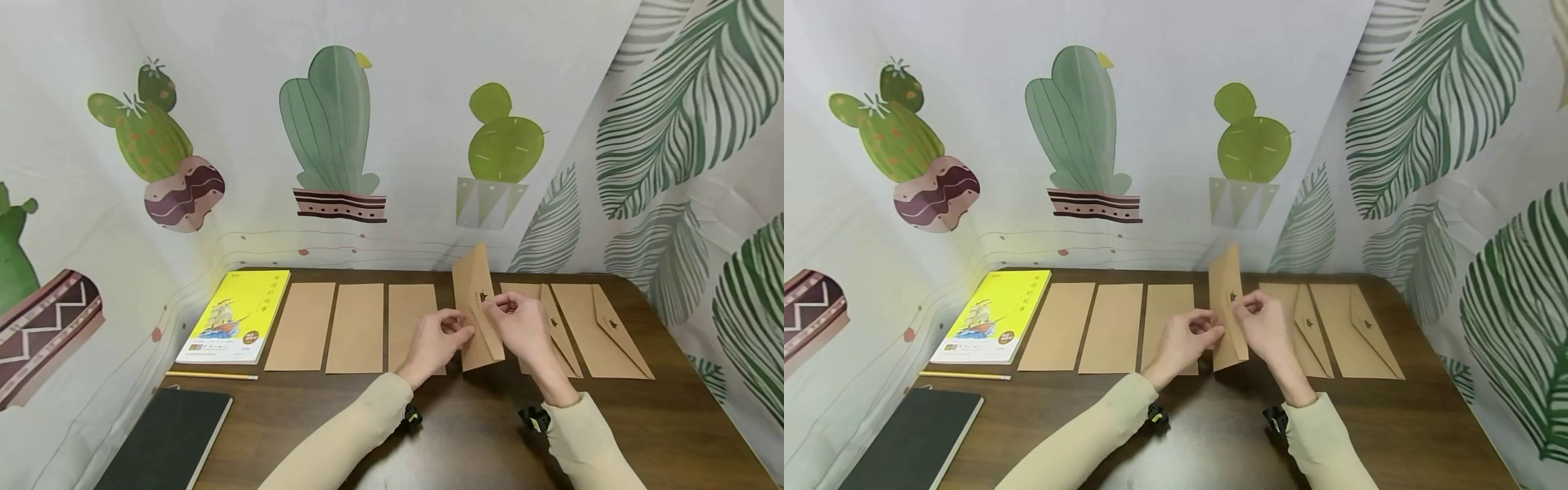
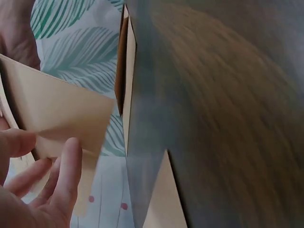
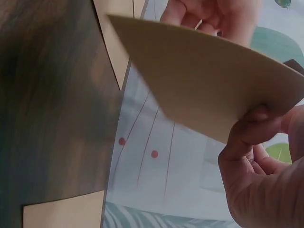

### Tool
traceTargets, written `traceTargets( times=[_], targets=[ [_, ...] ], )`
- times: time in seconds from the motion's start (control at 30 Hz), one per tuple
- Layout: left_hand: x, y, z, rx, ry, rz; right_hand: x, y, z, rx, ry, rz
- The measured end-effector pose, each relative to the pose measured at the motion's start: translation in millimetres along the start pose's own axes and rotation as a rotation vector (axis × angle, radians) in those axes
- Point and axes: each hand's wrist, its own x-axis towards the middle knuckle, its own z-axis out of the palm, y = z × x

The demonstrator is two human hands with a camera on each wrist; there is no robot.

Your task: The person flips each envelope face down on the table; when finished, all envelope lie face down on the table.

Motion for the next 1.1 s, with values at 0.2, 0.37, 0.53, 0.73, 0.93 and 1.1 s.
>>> traceTargets(
  times=[0.2,0.37,0.53,0.73,0.93,1.1],
  targets=[
    [-2.8,2.9,2.2,-0.165,-0.041,0.059,-1.4,-6.1,12.8,-0.015,-0.034,-0.050],
    [-2.3,-2.3,-0.6,-0.183,-0.004,0.082,-4.3,-10.1,22.7,-0.017,-0.138,-0.057],
    [-2.4,1.6,-3.9,-0.202,0.065,0.005,-4.3,-7.1,28.7,-0.033,-0.207,-0.083],
    [-1.9,3.2,-3.7,-0.225,0.136,-0.072,-1.7,8.1,23.4,-0.343,-0.097,-0.053],
    [0.4,-4.4,-3.9,-0.154,0.087,-0.082,5.0,20.2,14.2,-0.317,-0.151,0.040],
    [13.7,-25.6,3.6,0.150,0.041,-0.096,11.0,29.0,9.8,-0.349,-0.182,0.091]
  ],
)
